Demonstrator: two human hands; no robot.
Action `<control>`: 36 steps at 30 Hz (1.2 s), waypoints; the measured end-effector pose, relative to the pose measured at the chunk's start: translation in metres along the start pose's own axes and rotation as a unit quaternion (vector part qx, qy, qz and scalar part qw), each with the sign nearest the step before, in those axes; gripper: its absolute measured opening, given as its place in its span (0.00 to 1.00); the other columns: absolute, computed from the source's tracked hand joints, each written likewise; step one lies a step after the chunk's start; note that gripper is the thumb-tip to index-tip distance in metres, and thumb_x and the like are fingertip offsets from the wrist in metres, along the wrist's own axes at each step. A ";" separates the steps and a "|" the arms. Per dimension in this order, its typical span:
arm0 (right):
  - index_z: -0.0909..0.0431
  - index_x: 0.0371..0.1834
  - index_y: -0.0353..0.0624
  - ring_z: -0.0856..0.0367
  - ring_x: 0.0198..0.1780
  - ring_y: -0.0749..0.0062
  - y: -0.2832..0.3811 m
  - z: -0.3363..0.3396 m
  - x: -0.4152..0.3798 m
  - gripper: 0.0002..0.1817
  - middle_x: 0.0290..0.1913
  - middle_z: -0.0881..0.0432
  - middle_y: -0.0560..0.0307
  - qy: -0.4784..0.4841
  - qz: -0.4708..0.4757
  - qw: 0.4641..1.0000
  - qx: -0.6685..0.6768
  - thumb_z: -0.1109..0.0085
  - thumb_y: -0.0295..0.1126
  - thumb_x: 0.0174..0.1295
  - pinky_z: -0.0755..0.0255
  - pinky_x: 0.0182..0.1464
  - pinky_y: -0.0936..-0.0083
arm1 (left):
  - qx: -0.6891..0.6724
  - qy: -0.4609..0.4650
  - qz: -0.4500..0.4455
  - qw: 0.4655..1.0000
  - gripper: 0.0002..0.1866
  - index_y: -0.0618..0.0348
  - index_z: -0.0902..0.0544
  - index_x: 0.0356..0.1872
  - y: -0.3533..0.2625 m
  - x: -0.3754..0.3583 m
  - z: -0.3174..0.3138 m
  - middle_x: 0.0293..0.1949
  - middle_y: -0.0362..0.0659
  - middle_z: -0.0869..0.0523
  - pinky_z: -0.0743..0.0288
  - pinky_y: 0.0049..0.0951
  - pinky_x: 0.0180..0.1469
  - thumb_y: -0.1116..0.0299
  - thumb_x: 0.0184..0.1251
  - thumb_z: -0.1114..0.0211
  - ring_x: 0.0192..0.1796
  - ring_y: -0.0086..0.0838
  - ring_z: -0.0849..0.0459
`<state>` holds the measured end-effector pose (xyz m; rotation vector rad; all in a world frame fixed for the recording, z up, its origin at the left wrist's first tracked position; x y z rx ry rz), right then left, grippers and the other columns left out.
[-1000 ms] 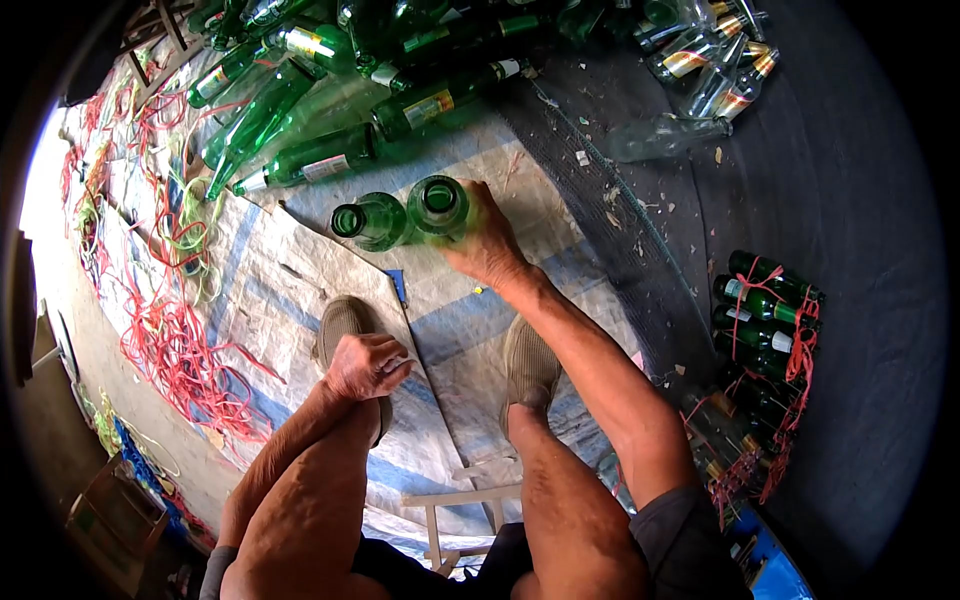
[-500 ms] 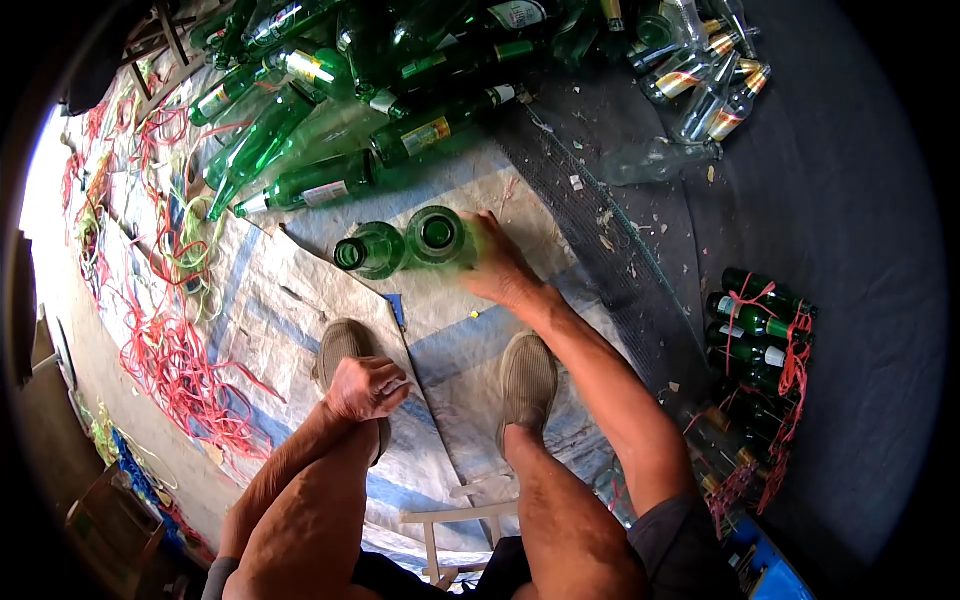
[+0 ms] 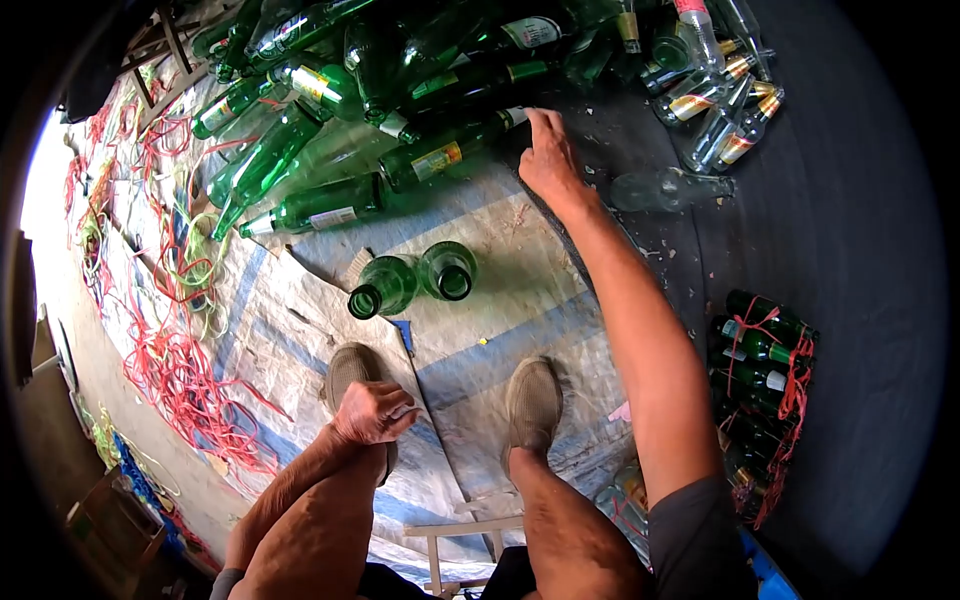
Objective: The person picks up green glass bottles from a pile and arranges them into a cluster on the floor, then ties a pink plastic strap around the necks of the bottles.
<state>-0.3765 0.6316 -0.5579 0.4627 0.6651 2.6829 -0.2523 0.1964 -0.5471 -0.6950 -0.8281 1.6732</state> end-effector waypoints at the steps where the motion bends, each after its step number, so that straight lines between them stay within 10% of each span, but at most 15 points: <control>1: 0.27 0.77 0.40 0.22 0.73 0.34 -0.001 -0.001 0.008 0.36 0.75 0.25 0.38 0.009 -0.005 1.000 -0.005 0.43 0.15 0.61 0.23 0.72 0.50 | 0.000 0.001 -0.002 1.000 0.09 0.55 0.13 0.31 0.000 0.000 0.000 0.29 0.42 0.12 0.16 0.39 0.32 0.66 0.66 0.22 0.31 0.40 0.10; 22: 0.20 0.56 0.43 0.20 0.59 0.36 0.005 0.008 -0.036 0.19 0.52 0.17 0.45 0.167 0.040 0.973 -0.157 0.25 0.26 0.63 0.23 0.60 0.48 | -0.010 -0.012 0.001 1.000 0.10 0.54 0.16 0.31 0.002 -0.002 0.002 0.29 0.42 0.15 0.16 0.40 0.33 0.63 0.66 0.24 0.33 0.40 0.10; 36: 0.14 0.54 0.35 0.11 0.41 0.54 0.056 0.141 -0.148 0.15 0.43 0.11 0.43 -0.032 -0.152 0.985 0.070 0.24 0.32 0.71 0.18 0.43 0.63 | -0.003 -0.011 0.010 1.000 0.09 0.56 0.14 0.32 0.002 -0.003 0.002 0.28 0.46 0.13 0.16 0.40 0.31 0.66 0.64 0.21 0.30 0.43 0.10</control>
Point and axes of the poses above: each hand's wrist, its own x-axis towards the middle knuckle, its own z-axis out of the back of the hand, y = z × x, the point moved 10 cm from there along x, towards the middle knuckle
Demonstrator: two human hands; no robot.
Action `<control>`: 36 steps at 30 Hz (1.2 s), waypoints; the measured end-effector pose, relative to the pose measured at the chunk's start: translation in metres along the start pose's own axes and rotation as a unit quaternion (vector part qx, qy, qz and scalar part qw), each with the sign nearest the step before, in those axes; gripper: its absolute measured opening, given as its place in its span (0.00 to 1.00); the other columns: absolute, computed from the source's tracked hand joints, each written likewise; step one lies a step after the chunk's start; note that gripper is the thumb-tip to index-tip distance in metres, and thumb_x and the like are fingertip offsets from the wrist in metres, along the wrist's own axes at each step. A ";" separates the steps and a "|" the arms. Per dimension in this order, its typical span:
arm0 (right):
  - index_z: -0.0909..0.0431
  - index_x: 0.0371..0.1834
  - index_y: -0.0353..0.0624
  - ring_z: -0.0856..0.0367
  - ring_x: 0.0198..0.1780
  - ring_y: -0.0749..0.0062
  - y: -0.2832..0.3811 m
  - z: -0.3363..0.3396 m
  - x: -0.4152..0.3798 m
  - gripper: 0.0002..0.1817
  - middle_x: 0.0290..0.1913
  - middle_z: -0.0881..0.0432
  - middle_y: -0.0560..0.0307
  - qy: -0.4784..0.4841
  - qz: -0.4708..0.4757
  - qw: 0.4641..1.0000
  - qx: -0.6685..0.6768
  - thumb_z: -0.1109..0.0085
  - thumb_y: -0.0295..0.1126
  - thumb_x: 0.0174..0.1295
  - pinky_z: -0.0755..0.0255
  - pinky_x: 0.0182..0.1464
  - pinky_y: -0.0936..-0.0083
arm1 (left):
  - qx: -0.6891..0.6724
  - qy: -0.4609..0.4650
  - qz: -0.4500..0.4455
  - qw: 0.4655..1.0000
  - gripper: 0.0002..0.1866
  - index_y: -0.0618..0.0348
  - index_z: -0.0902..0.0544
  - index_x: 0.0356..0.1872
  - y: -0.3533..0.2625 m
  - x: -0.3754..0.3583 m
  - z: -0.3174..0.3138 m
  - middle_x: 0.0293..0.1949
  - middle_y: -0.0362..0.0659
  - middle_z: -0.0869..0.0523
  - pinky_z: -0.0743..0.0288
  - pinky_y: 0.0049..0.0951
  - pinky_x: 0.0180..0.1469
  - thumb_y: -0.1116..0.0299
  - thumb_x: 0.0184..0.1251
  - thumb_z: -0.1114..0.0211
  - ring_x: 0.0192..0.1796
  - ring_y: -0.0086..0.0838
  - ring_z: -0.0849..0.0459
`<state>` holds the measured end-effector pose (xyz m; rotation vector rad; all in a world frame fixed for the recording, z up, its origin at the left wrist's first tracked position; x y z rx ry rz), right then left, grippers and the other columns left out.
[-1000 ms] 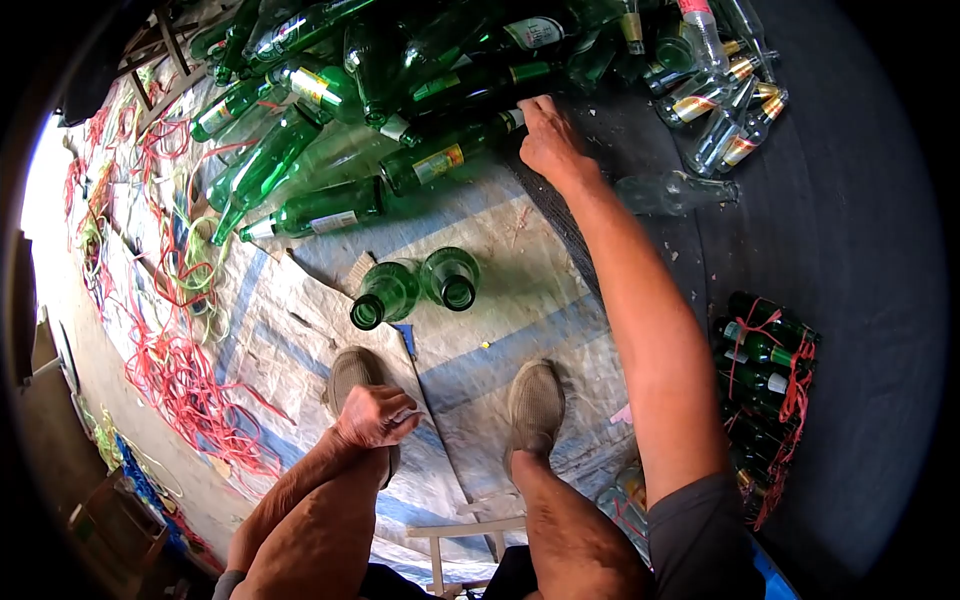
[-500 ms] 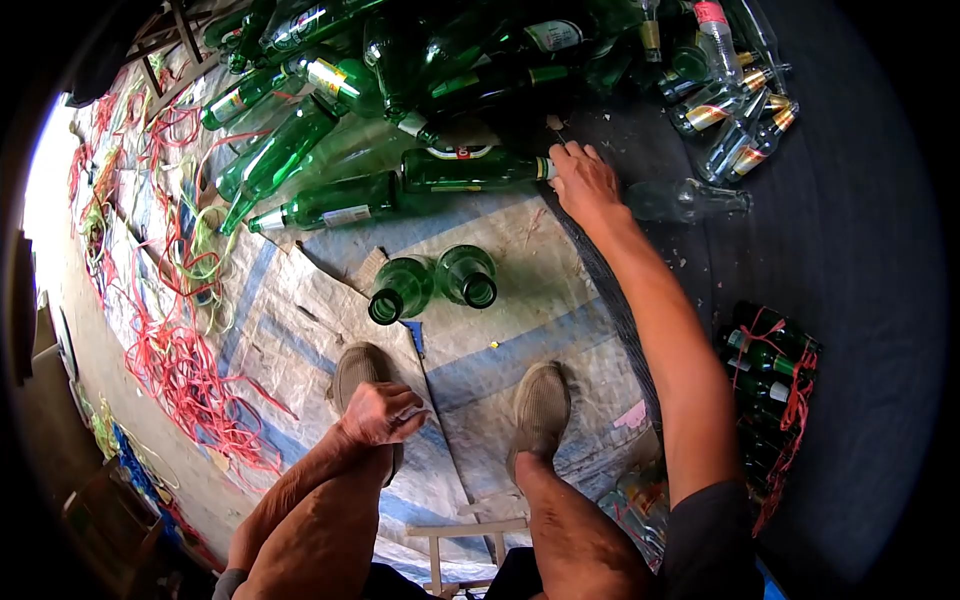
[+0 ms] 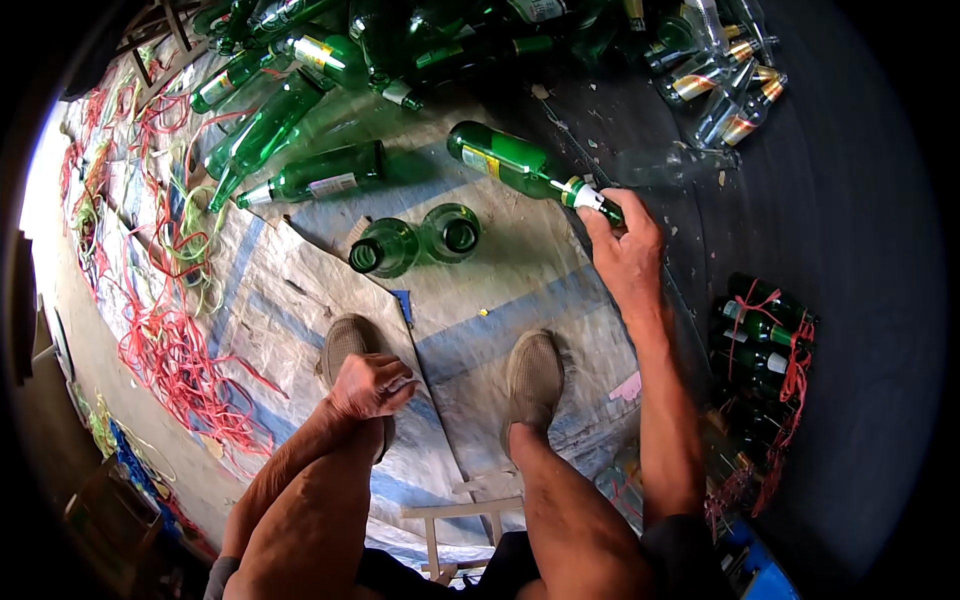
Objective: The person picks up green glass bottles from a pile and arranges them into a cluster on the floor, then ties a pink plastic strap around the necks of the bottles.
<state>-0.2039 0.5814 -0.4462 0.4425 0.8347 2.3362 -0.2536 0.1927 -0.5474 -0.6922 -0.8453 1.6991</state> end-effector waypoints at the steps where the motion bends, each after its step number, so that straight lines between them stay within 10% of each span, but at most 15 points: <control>1: 0.14 0.54 0.35 0.12 0.39 0.55 0.001 0.007 -0.004 0.15 0.41 0.11 0.44 -0.009 -0.027 1.000 0.009 0.24 0.33 0.71 0.18 0.42 0.64 | -0.001 -0.001 -0.001 1.000 0.09 0.56 0.14 0.32 -0.002 0.000 0.000 0.28 0.46 0.13 0.16 0.40 0.31 0.66 0.64 0.21 0.29 0.44 0.10; 6: 0.14 0.49 0.34 0.17 0.29 0.72 0.035 0.029 0.003 0.13 0.32 0.12 0.50 -0.038 -0.017 0.997 0.064 0.22 0.31 0.69 0.21 0.36 0.71 | 0.001 -0.005 0.006 1.000 0.09 0.55 0.13 0.35 0.000 -0.001 -0.003 0.29 0.45 0.12 0.15 0.41 0.32 0.64 0.64 0.21 0.31 0.44 0.10; 36: 0.14 0.41 0.38 0.09 0.33 0.63 0.114 0.011 -0.012 0.12 0.36 0.11 0.52 -0.002 0.115 0.993 0.029 0.18 0.30 0.62 0.18 0.35 0.67 | 0.014 -0.012 -0.003 1.000 0.08 0.56 0.12 0.34 -0.005 0.000 -0.006 0.30 0.45 0.11 0.16 0.40 0.32 0.68 0.64 0.20 0.31 0.45 0.10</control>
Point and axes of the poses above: each hand's wrist, its own x-axis towards the middle knuckle, its own z-axis out of the back of the hand, y = z × x, the point moved 10 cm from there along x, towards the middle knuckle
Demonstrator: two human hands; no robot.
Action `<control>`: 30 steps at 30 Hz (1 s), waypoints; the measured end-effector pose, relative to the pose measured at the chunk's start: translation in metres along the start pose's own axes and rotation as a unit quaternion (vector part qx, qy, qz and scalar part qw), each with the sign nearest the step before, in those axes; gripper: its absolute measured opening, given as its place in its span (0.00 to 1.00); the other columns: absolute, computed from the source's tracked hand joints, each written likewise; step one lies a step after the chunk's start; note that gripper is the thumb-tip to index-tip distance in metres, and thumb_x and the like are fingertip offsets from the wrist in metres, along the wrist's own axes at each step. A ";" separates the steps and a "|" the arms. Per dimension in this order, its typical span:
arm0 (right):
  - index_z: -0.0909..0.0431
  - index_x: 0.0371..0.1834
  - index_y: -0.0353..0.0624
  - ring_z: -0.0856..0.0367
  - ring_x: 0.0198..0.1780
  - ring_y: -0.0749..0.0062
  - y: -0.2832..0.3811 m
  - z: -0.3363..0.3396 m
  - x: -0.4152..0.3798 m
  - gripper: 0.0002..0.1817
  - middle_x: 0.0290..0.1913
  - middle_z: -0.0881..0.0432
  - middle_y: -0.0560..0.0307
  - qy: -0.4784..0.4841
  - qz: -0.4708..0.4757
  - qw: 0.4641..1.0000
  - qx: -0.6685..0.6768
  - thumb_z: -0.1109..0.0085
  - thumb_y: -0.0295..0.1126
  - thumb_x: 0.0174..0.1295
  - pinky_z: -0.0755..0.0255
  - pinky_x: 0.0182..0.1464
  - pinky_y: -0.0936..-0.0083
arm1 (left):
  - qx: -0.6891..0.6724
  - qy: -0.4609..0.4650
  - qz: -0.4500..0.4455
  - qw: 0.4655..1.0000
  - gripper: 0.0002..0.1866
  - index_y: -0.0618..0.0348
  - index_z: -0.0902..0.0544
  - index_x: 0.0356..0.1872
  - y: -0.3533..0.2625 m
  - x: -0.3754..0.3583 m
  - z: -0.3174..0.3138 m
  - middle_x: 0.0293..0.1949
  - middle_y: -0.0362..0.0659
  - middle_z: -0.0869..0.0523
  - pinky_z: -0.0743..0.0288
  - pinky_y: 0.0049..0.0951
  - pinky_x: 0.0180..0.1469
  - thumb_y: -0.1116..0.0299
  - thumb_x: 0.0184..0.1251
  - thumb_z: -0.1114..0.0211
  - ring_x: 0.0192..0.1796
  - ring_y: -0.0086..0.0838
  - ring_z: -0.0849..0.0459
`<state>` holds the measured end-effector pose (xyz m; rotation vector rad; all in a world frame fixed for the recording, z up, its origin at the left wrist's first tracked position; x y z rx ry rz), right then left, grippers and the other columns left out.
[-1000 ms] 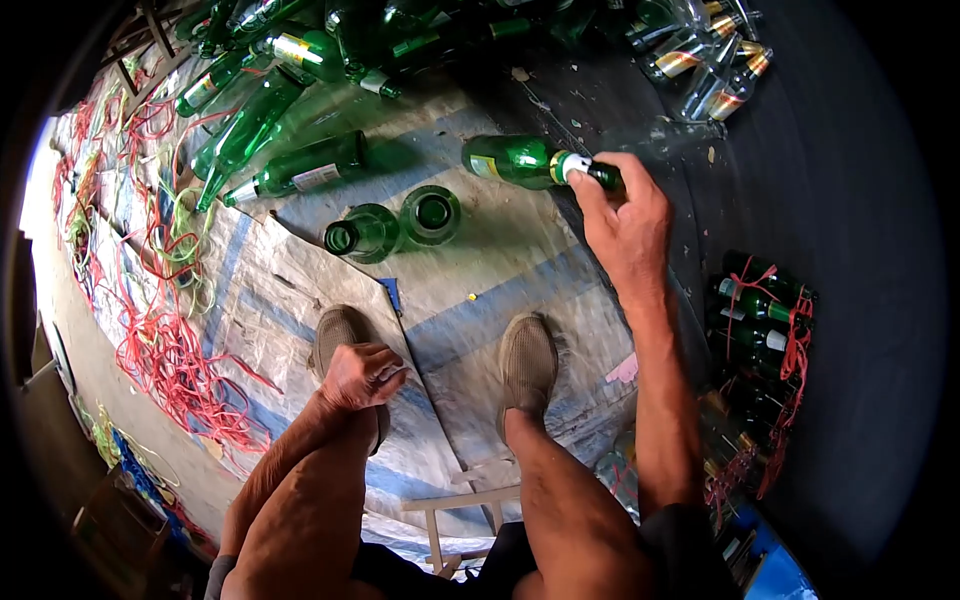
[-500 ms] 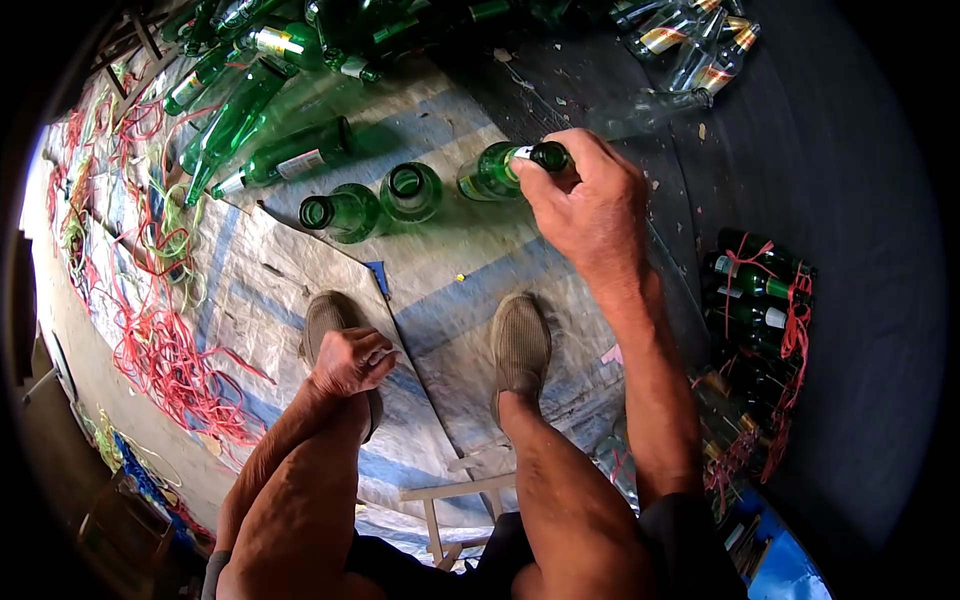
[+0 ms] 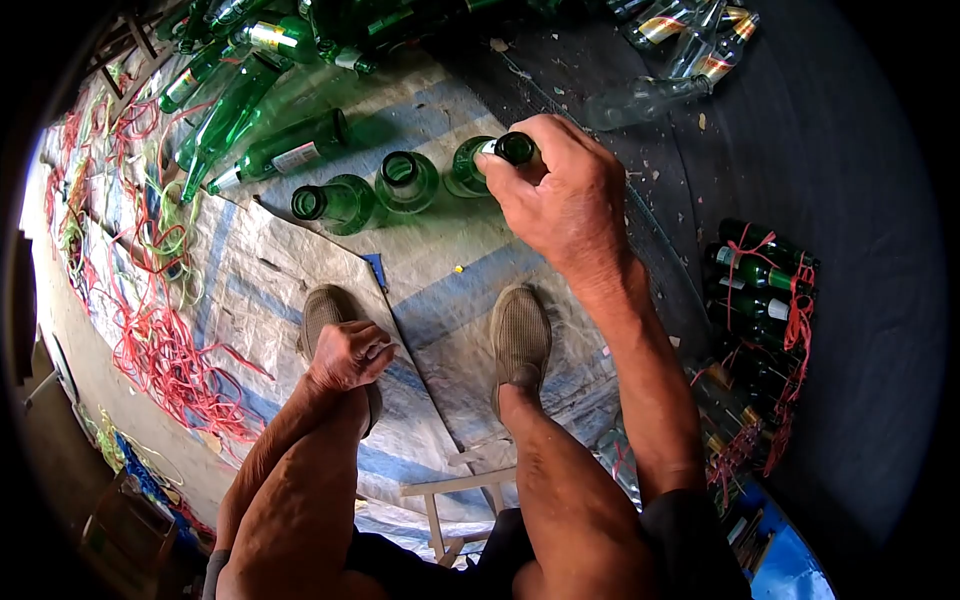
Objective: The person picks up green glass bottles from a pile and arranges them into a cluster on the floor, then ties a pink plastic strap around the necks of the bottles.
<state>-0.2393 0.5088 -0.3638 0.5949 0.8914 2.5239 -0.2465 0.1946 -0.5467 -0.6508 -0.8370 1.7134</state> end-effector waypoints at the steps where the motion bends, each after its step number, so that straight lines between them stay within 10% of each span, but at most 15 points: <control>1: 0.14 0.41 0.38 0.08 0.33 0.63 0.001 0.000 0.000 0.12 0.37 0.11 0.52 0.002 0.001 1.000 0.000 0.18 0.30 0.62 0.18 0.35 0.67 | 0.000 -0.001 -0.002 1.000 0.08 0.56 0.12 0.34 0.000 0.000 0.000 0.30 0.45 0.11 0.16 0.40 0.32 0.68 0.64 0.20 0.31 0.45 0.10; 30: 0.14 0.49 0.42 0.11 0.29 0.69 -0.030 -0.034 -0.012 0.18 0.28 0.12 0.58 0.074 -0.065 0.994 0.041 0.16 0.36 0.64 0.19 0.33 0.68 | 0.000 -0.005 -0.002 1.000 0.09 0.56 0.13 0.34 0.000 0.000 0.000 0.29 0.44 0.13 0.18 0.40 0.31 0.67 0.64 0.19 0.31 0.45 0.10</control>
Point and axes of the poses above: each hand's wrist, its own x-axis towards the middle knuckle, its own z-axis out of the back of the hand, y = z × x, the point moved 10 cm from there along x, towards the middle knuckle
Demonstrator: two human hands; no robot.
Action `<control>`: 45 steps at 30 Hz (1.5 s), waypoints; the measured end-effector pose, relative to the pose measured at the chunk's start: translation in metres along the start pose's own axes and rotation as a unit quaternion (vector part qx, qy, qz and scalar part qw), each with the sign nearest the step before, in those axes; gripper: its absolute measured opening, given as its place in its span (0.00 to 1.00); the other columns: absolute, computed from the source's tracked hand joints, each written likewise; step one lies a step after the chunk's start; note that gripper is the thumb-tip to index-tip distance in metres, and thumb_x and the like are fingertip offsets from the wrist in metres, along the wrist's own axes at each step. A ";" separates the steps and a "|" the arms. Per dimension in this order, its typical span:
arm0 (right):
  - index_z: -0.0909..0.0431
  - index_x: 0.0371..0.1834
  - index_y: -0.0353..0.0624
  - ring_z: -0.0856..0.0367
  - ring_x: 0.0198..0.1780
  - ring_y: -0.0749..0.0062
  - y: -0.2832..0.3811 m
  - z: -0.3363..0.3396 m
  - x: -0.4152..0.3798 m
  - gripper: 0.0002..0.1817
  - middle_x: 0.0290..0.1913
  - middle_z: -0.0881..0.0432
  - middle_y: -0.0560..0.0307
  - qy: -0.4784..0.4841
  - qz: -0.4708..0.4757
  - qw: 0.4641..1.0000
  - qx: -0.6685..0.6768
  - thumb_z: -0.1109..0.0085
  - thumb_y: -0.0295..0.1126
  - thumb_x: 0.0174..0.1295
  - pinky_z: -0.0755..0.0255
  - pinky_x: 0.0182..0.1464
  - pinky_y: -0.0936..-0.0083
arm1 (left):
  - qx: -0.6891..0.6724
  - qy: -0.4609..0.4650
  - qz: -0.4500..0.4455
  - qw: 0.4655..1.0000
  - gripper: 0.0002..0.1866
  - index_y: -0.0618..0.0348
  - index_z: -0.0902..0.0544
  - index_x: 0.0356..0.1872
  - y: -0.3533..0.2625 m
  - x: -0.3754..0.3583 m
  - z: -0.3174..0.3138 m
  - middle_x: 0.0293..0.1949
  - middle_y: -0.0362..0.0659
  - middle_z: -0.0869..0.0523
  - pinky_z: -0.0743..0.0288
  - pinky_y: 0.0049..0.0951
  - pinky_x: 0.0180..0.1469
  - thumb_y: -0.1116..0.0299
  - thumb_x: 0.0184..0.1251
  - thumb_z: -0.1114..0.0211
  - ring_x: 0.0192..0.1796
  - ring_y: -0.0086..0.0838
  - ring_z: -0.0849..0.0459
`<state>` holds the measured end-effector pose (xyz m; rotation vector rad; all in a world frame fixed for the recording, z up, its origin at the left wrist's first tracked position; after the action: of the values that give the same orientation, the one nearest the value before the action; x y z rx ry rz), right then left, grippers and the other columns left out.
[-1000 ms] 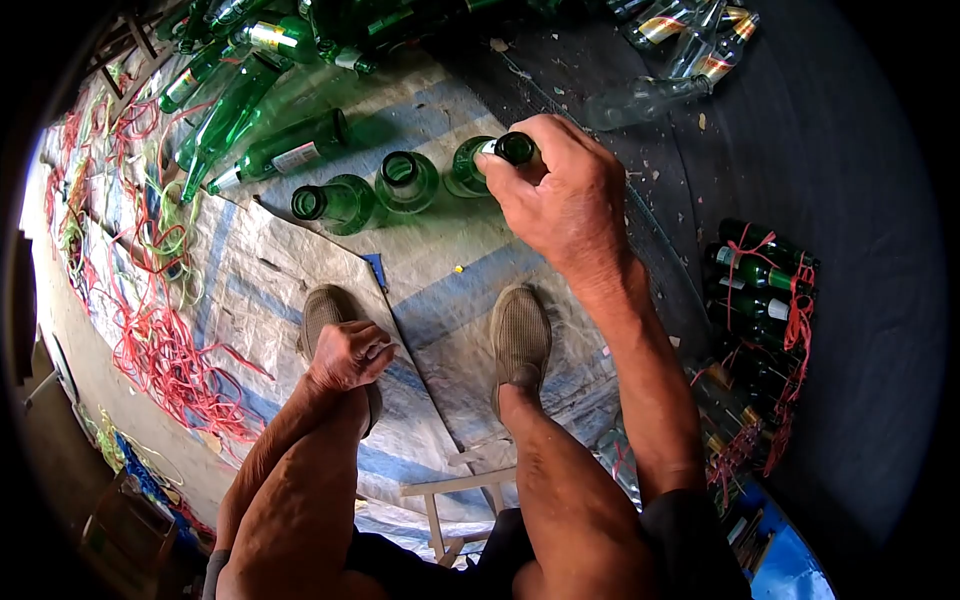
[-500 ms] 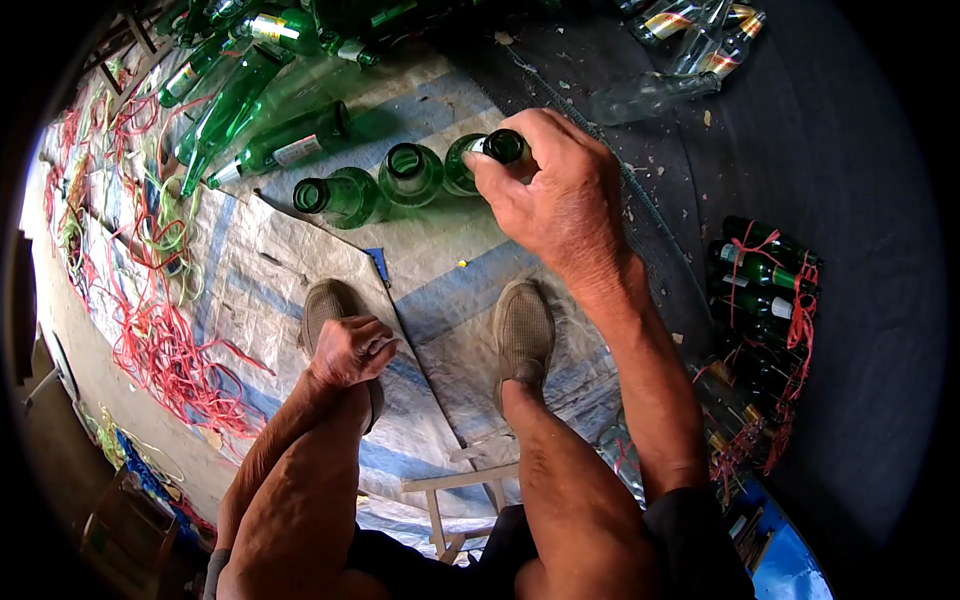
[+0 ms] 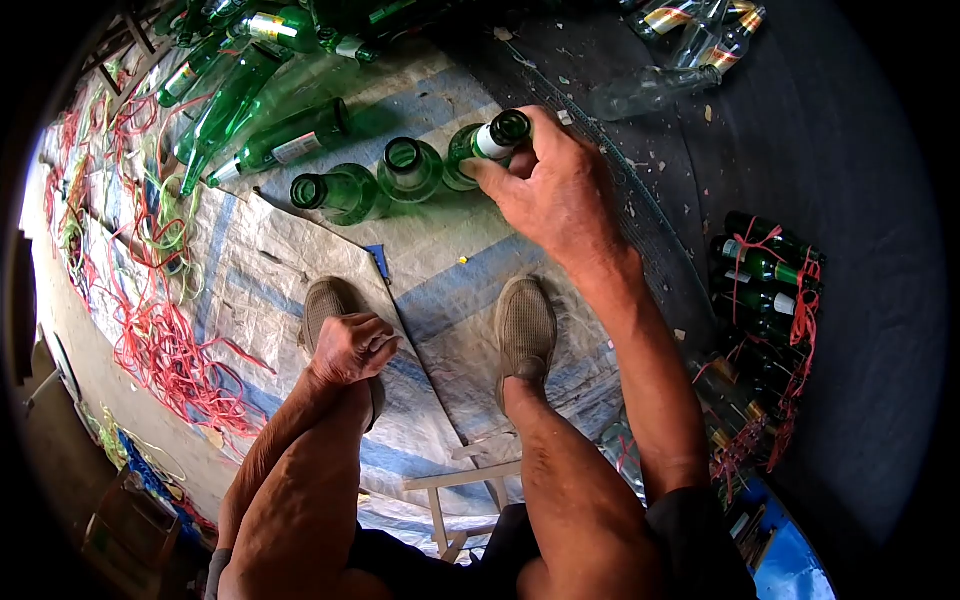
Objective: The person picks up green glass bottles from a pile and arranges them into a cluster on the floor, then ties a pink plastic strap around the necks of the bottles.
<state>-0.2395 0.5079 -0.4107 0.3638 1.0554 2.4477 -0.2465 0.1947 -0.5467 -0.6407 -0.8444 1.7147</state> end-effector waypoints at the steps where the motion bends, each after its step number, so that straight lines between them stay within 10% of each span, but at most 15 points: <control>1: 0.14 0.50 0.42 0.12 0.29 0.70 -0.003 -0.001 -0.001 0.19 0.28 0.12 0.58 -0.003 0.000 1.000 0.005 0.15 0.37 0.63 0.20 0.34 0.68 | -0.001 -0.001 0.000 1.000 0.09 0.56 0.13 0.34 0.000 0.000 0.000 0.29 0.44 0.13 0.18 0.40 0.32 0.67 0.64 0.19 0.31 0.45 0.10; 20: 0.21 0.66 0.35 0.26 0.35 0.70 -0.086 -0.017 -0.047 0.37 0.33 0.26 0.59 0.098 -0.137 0.983 -0.079 0.14 0.36 0.55 0.25 0.39 0.65 | -0.105 -0.042 0.084 0.990 0.11 0.59 0.10 0.46 0.015 0.000 0.018 0.32 0.48 0.14 0.17 0.39 0.35 0.66 0.68 0.22 0.34 0.44 0.11; 25: 0.22 0.67 0.28 0.25 0.33 0.71 -0.117 -0.030 -0.074 0.35 0.31 0.26 0.57 0.120 -0.170 0.977 -0.035 0.17 0.32 0.59 0.25 0.38 0.66 | -0.080 -0.191 0.161 0.965 0.11 0.62 0.11 0.50 0.068 0.012 0.104 0.36 0.42 0.13 0.21 0.27 0.34 0.73 0.70 0.21 0.32 0.22 0.14; 30: 0.23 0.68 0.26 0.25 0.32 0.72 -0.145 -0.039 -0.100 0.31 0.30 0.23 0.56 0.112 -0.168 0.979 0.006 0.22 0.28 0.64 0.25 0.38 0.68 | 0.176 -0.225 0.258 0.923 0.27 0.54 0.17 0.70 0.123 0.038 0.207 0.65 0.49 0.13 0.15 0.41 0.47 0.73 0.70 0.25 0.37 0.37 0.08; 34: 0.23 0.70 0.27 0.23 0.32 0.71 -0.154 -0.044 -0.111 0.30 0.30 0.22 0.56 0.115 -0.176 0.977 0.017 0.24 0.28 0.67 0.25 0.38 0.67 | 0.262 -0.199 0.247 0.912 0.35 0.50 0.26 0.79 0.155 0.060 0.232 0.78 0.51 0.21 0.13 0.50 0.61 0.69 0.71 0.27 0.64 0.56 0.10; 43: 0.20 0.67 0.30 0.21 0.32 0.67 -0.156 -0.051 -0.115 0.26 0.30 0.19 0.53 0.148 -0.195 0.970 0.003 0.25 0.30 0.69 0.24 0.39 0.64 | 0.336 -0.110 0.301 0.886 0.27 0.49 0.20 0.73 0.199 0.058 0.226 0.66 0.50 0.15 0.13 0.52 0.54 0.66 0.73 0.30 0.58 0.54 0.09; 45: 0.19 0.65 0.30 0.20 0.32 0.66 -0.161 -0.057 -0.117 0.24 0.31 0.17 0.51 0.158 -0.206 0.966 0.007 0.26 0.30 0.69 0.24 0.39 0.63 | 0.355 -0.120 0.273 0.886 0.16 0.52 0.14 0.59 0.192 0.054 0.223 0.57 0.50 0.13 0.14 0.53 0.47 0.63 0.74 0.31 0.51 0.54 0.08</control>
<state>-0.1141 0.5122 -0.5746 -0.2350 1.1420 2.1583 -0.5434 0.1626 -0.5647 -0.1549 -0.1294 2.4617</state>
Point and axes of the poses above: each hand's wrist, its own x-axis towards the middle knuckle, its own z-axis out of the back of the hand, y = z × x, the point moved 10 cm from there along x, towards the middle knuckle
